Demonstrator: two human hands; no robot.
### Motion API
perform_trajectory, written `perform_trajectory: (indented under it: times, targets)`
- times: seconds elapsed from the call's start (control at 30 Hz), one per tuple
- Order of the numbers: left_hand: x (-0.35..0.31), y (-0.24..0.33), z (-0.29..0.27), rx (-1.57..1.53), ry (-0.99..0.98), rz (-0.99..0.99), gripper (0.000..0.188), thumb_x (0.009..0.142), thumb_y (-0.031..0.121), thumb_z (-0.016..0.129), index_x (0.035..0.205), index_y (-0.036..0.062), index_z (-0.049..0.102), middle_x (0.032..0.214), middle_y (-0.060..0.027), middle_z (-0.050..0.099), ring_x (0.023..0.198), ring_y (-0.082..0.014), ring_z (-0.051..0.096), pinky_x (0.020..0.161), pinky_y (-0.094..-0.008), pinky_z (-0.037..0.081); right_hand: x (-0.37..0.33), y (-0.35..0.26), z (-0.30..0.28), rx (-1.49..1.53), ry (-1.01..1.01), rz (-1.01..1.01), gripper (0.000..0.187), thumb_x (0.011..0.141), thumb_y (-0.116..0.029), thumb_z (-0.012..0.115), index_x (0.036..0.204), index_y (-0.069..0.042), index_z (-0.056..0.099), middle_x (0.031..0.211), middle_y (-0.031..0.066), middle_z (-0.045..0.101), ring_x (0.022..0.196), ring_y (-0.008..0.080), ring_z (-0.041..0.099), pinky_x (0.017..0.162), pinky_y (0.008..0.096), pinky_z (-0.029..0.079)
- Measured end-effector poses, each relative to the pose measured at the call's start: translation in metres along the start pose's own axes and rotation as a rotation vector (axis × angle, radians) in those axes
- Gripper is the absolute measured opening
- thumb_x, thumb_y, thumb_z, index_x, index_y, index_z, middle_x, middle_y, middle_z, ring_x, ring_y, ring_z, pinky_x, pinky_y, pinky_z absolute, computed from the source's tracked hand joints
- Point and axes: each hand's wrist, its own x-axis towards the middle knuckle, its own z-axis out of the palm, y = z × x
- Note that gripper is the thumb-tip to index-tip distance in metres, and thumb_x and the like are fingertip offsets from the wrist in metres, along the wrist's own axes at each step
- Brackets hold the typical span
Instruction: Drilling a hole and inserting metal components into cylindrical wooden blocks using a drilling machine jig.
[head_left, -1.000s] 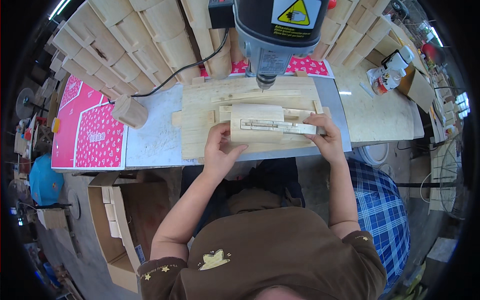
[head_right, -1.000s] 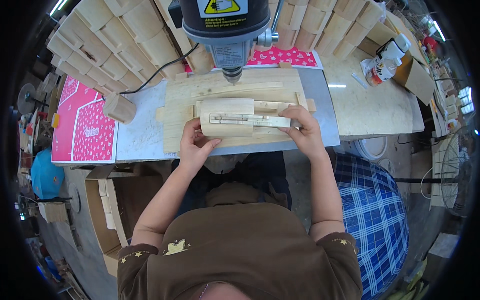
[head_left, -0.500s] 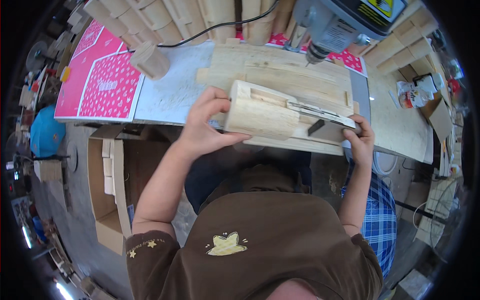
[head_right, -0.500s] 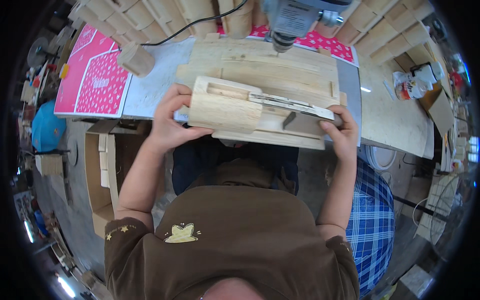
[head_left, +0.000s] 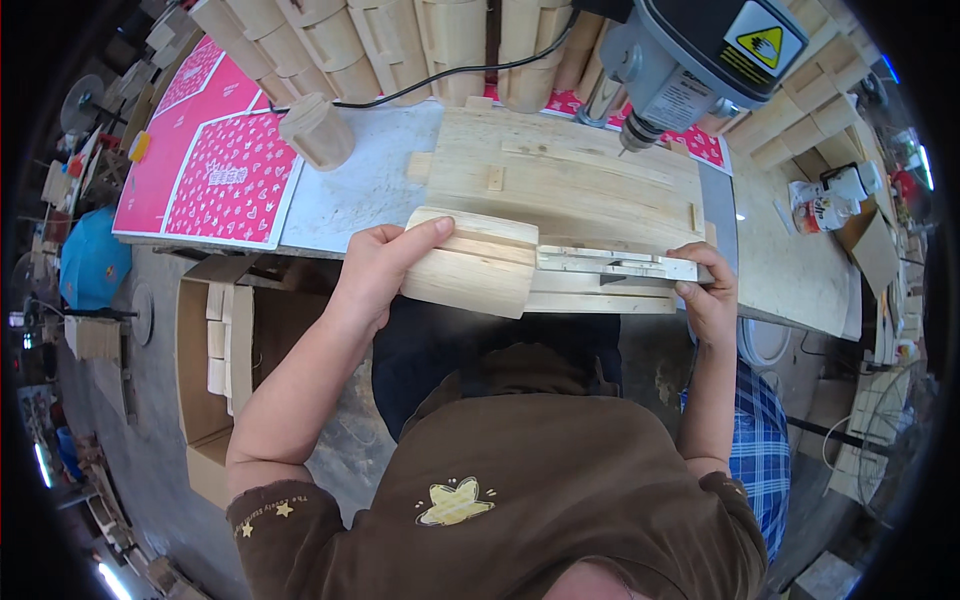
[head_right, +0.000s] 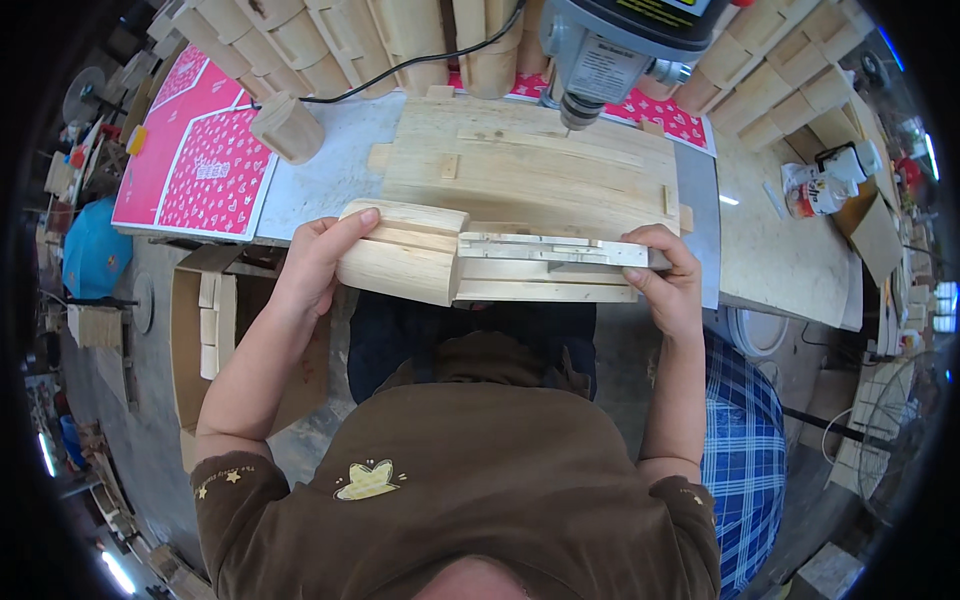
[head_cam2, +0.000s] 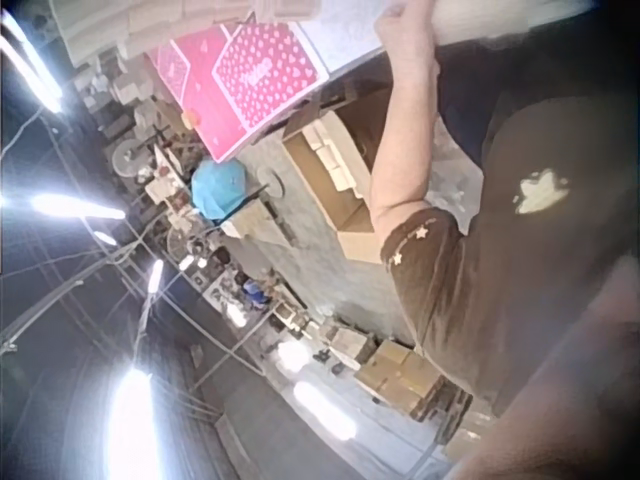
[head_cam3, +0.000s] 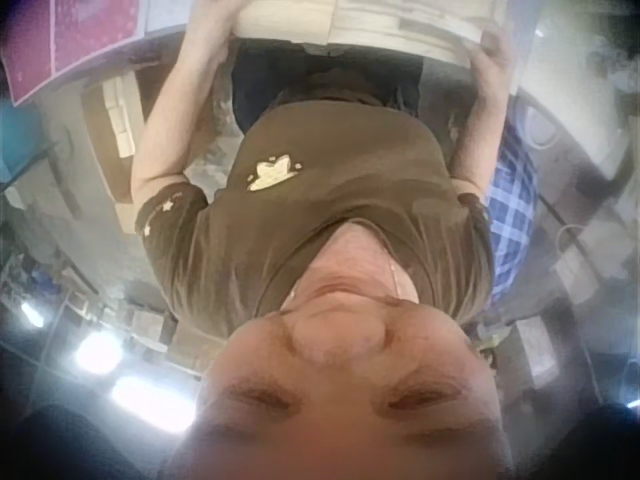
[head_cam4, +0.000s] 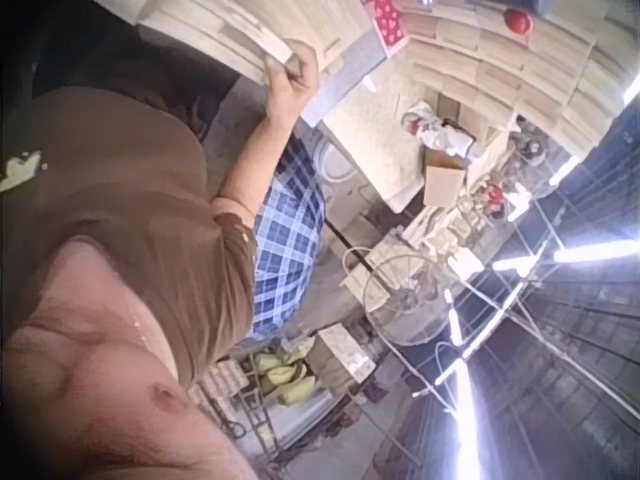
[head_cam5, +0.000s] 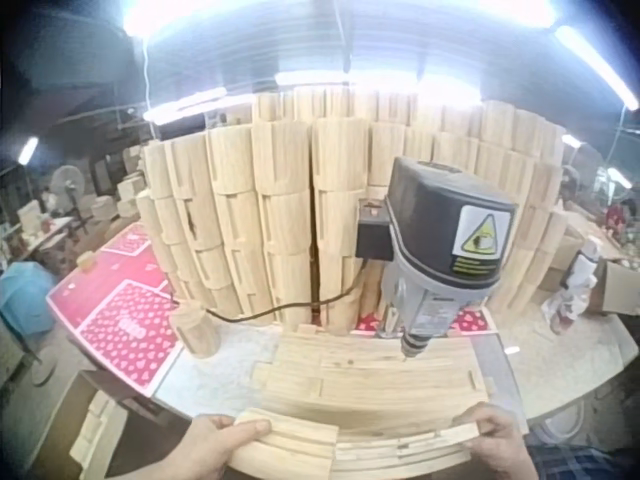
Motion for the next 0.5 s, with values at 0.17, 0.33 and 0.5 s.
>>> perform_trajectory:
  times: [0.17,0.33,0.5]
  targets:
    - [0.01,-0.008,0.009,0.059,-0.002,-0.004,0.045,0.074,0.034,0.071,0.083,-0.0099,0.061,0.073,-0.0124,0.062,0.062,-0.0122,0.057,0.058,-0.0231,0.044,-0.008,0.001,-0.007,0.0,0.043,0.018,0.024,0.071,-0.001,0.068,0.093,-0.001,0.059,0.092,0.006,0.058,0.091,0.0159,0.054,0.082,0.0277,0.041]
    - [0.02,-0.015,0.019,0.102,-0.029,0.063,0.047,0.072,0.036,0.073,0.081,-0.0086,0.063,0.073,-0.0108,0.062,0.062,-0.012,0.056,0.058,-0.0229,0.043,-0.015,-0.003,-0.017,0.073,0.065,0.129,0.024,0.071,-0.001,0.069,0.093,-0.002,0.06,0.093,0.0049,0.059,0.092,0.0145,0.054,0.084,0.0272,0.04]
    - [0.014,-0.016,0.04,0.055,-0.096,-0.013,0.046,0.077,0.037,0.069,0.082,-0.0075,0.062,0.072,-0.0077,0.06,0.059,-0.0097,0.052,0.056,-0.0217,0.041,-0.019,0.002,-0.013,0.087,0.09,0.15,0.025,0.07,0.0,0.069,0.094,-0.002,0.06,0.093,0.0042,0.059,0.09,0.0123,0.054,0.081,0.026,0.041]
